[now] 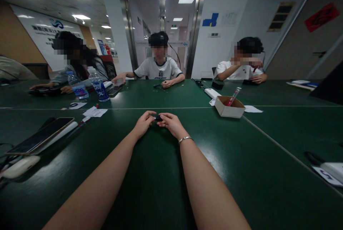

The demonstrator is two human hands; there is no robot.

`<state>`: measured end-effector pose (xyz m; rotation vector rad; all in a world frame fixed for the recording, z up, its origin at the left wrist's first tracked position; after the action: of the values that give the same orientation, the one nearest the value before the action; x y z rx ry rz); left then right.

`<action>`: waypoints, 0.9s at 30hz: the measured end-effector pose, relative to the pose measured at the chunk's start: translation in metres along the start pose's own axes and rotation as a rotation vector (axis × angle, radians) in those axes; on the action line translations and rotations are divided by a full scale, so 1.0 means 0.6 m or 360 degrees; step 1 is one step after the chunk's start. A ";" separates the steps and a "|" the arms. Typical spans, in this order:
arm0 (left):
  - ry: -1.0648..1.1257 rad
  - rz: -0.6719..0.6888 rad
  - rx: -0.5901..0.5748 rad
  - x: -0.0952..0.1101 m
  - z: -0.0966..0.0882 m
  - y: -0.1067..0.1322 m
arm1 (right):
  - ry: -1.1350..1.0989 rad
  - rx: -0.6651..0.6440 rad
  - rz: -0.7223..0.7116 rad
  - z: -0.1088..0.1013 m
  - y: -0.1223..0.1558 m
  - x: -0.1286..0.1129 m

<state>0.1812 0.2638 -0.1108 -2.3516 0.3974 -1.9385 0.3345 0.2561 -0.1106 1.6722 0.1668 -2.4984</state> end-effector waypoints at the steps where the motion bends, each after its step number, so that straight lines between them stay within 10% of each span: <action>1: 0.0008 -0.0013 -0.0001 0.000 0.000 0.000 | -0.0001 0.0002 0.0000 -0.001 0.000 0.000; 27: -0.0068 0.0063 0.0072 0.001 -0.002 0.000 | 0.0004 0.0049 0.0026 0.003 0.002 -0.002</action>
<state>0.1799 0.2638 -0.1098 -2.3346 0.3897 -1.8566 0.3336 0.2549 -0.1090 1.6812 0.1153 -2.4996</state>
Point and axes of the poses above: each hand's wrist, its own y-axis away from the middle knuckle, its own z-axis out of the palm, x = y × z, the point moved 3 cm from there along -y, towards the middle knuckle, and after that the axes turned 2 degrees about -z, right-handed, at the moved point
